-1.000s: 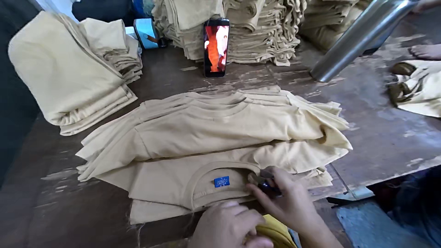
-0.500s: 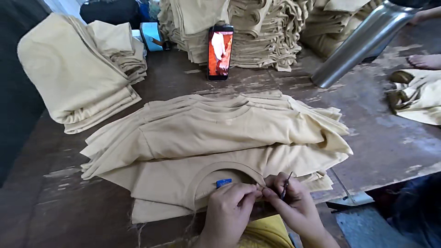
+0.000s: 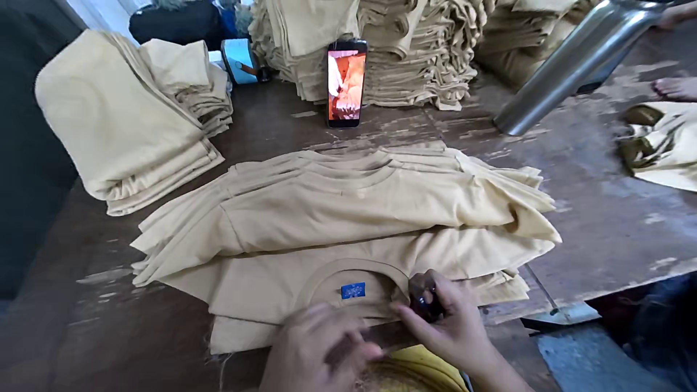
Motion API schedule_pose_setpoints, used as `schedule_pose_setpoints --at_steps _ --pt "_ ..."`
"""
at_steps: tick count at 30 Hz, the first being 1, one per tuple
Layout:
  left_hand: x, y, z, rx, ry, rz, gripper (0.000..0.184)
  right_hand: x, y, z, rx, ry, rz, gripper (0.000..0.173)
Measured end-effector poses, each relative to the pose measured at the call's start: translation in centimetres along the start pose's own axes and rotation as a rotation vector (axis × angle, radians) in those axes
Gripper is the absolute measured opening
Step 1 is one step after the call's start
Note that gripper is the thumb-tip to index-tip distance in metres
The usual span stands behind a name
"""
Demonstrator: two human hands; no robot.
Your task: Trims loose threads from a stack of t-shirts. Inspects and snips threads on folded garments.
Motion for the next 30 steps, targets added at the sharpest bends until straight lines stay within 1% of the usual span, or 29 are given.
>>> schedule_pose_setpoints --at_steps 1,2,3,4,6,7,9,11,12,13,14,16,17,19,20,21,23,24,27,29,30 --pt "-0.2 -0.4 0.8 0.200 -0.105 -0.105 0.042 0.1 0.2 0.2 -0.076 -0.022 -0.012 0.028" --pt "-0.4 -0.7 1.6 0.348 -0.212 -0.170 0.048 0.2 0.2 0.4 -0.140 -0.052 -0.026 0.026" --pt "-0.6 -0.9 2.5 0.430 -0.304 -0.202 0.053 0.4 0.0 0.7 -0.190 -0.089 -0.048 0.021" --pt "-0.9 -1.2 3.1 0.473 -0.355 -0.218 0.054 0.6 -0.4 1.0 -0.231 -0.129 -0.074 0.017" --pt "-1.6 -1.9 3.1 0.504 -0.385 -0.205 0.042 1.0 -1.2 1.8 -0.302 -0.212 -0.133 0.014" --pt "-1.9 -2.1 2.8 0.501 -0.405 -0.179 0.037 1.1 -1.4 2.2 -0.327 -0.260 -0.126 0.014" --pt "-1.8 -2.3 2.2 0.522 -0.438 -0.169 0.028 1.0 -1.1 2.5 -0.366 -0.364 0.003 0.010" --pt "-1.2 -2.2 1.8 0.521 -0.401 -0.263 0.020 1.0 0.2 2.2 -0.353 -0.401 0.216 0.005" --pt "-1.0 -2.2 1.9 0.484 -0.344 -0.353 0.021 0.9 0.9 1.9 -0.354 -0.390 0.310 0.002" --pt "-0.8 -2.2 2.1 0.413 -0.271 -0.450 0.023 0.8 1.4 1.7 -0.358 -0.372 0.373 0.004" --pt "-0.7 -2.1 2.6 0.293 -0.207 -0.519 0.026 0.7 1.7 1.6 -0.362 -0.357 0.405 0.004" --pt "-0.2 -1.7 4.0 -0.084 -0.142 -0.593 0.020 0.7 1.6 1.6 -0.337 -0.334 0.436 0.004" --pt "0.1 -1.4 4.4 -0.328 -0.176 -0.592 0.015 0.9 1.4 1.6 -0.313 -0.326 0.449 0.005" --pt "0.6 -1.0 4.7 -0.826 -0.325 -0.568 0.023 1.5 1.2 1.8 -0.268 -0.323 0.452 0.006" --pt "0.5 -1.0 4.8 -0.986 -0.382 -0.552 0.024 1.9 1.2 2.1 -0.242 -0.335 0.441 0.006" --pt "0.3 -1.0 4.9 -1.060 -0.415 -0.538 0.021 2.2 1.4 2.5 -0.199 -0.352 0.426 0.005" --pt "-0.2 -1.1 4.9 -1.027 -0.436 -0.522 0.005 2.9 2.5 3.4 -0.084 -0.392 0.386 0.006" --pt "-0.5 -1.1 4.9 -0.970 -0.431 -0.516 0.006 3.3 3.3 3.8 -0.040 -0.404 0.368 0.009" --pt "-1.1 -0.8 4.7 -0.809 -0.388 -0.486 0.015 4.3 6.2 4.9 -0.006 -0.424 0.311 0.030" --pt "-1.6 -0.6 4.4 -0.784 -0.373 -0.457 0.021 4.9 7.8 5.5 -0.046 -0.449 0.305 0.040" --pt "-1.9 -0.5 4.3 -0.791 -0.360 -0.439 0.025 5.0 8.4 5.7 -0.078 -0.465 0.305 0.042"
Point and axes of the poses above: each hand's wrist, its own x-axis towards the middle knuckle, its own y-axis out of the palm, z = x × y, the point moved 3 cm from there along x, towards the middle knuckle, and after that the axes turned 8 degrees about -y, right-handed, at the moved point
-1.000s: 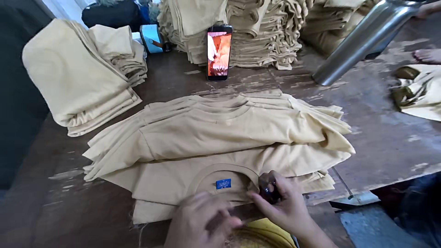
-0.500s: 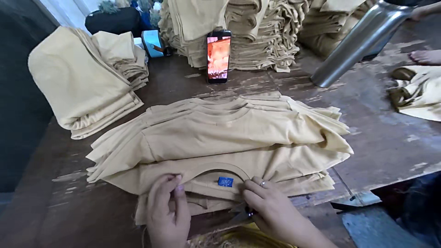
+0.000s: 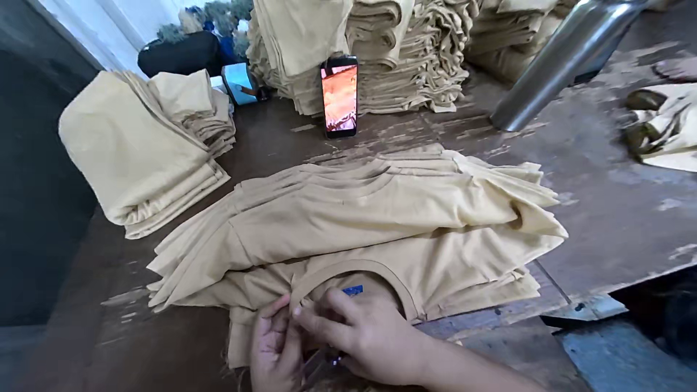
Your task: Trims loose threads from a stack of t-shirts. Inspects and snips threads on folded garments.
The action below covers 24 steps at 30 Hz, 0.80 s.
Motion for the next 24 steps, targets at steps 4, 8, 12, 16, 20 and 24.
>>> schedule_pose_setpoints --at_steps 4,8,12,16,20,24 --pt "-0.5 -0.2 0.4 -0.043 0.033 0.087 0.036 -0.2 0.6 0.0 -0.088 -0.026 0.020 0.032" --pt "-1.1 -0.4 0.2 -0.025 0.041 0.166 0.044 -0.3 0.5 0.0 -0.107 -0.061 -0.008 0.015" --pt "-1.4 -0.1 0.9 0.130 0.153 0.129 0.035 0.0 0.5 0.3 -0.137 -0.110 -0.012 0.012" --pt "-1.4 0.3 1.3 0.307 0.288 0.009 0.023 -0.3 0.2 0.7 -0.087 -0.115 -0.008 0.012" --pt "-1.4 0.5 1.3 0.436 0.361 -0.042 0.015 -0.8 -0.1 0.2 0.090 -0.059 -0.043 0.011" --pt "-1.4 0.5 0.9 0.328 0.240 -0.067 0.012 -1.8 -1.0 -0.7 0.055 0.181 -0.025 0.022"
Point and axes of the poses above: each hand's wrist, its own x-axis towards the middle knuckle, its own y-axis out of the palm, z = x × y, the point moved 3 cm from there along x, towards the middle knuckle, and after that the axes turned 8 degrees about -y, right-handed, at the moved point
